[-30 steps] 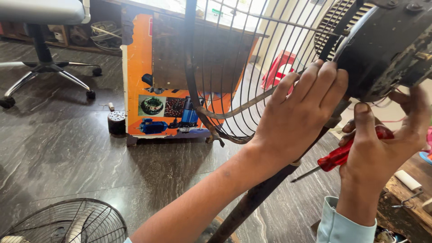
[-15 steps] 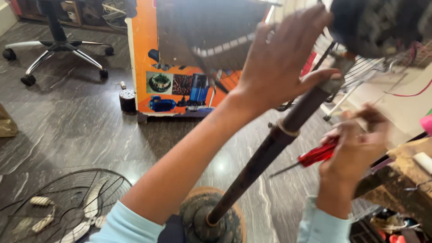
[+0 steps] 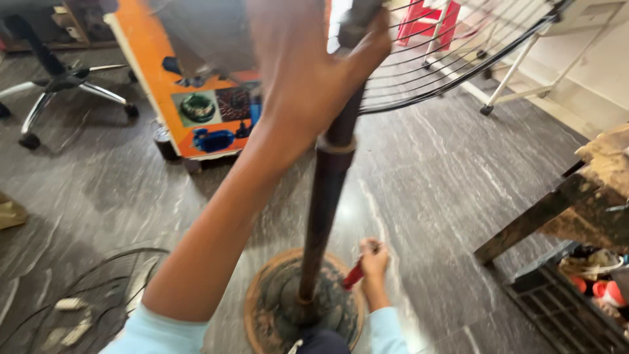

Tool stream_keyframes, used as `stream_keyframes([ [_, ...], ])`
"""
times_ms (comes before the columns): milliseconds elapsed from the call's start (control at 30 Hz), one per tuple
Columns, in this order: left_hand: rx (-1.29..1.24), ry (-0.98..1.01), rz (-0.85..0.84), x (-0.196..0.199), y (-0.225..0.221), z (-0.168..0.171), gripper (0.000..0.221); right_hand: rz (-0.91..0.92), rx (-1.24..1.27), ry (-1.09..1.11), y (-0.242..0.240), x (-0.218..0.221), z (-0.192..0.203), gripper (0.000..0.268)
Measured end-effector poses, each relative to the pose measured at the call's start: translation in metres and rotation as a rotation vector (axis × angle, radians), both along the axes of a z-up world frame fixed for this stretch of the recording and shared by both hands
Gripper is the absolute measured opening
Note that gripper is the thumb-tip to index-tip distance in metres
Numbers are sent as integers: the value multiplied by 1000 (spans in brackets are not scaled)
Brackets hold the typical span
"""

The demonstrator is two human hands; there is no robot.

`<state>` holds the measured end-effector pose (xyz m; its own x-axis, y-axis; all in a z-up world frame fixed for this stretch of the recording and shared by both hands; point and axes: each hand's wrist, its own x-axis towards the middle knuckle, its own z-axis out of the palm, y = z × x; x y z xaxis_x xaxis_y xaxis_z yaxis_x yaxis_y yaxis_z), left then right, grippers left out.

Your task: The person uses a screwdriver to loosen and remove screws from the fan cage, detaching it from the fan stand. They then reattach the cage and tighten the screws to secure it.

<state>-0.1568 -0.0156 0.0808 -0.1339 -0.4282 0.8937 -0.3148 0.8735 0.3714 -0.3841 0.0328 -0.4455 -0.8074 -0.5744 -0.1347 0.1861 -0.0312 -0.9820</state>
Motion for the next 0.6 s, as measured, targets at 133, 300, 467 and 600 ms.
stream_keyframes([
  [133,-198,199,219,-53,5,-45,72,172,86,389,-27,-5,-92,26],
  [300,174,220,297,-72,-6,-56,75,551,288,212,-52,12,-137,38],
  [467,-150,-260,906,-56,-1,-84,71,922,441,-17,-11,31,-87,49],
  [600,-131,-192,908,-82,-3,-98,74,1198,347,36,24,-17,116,57],
])
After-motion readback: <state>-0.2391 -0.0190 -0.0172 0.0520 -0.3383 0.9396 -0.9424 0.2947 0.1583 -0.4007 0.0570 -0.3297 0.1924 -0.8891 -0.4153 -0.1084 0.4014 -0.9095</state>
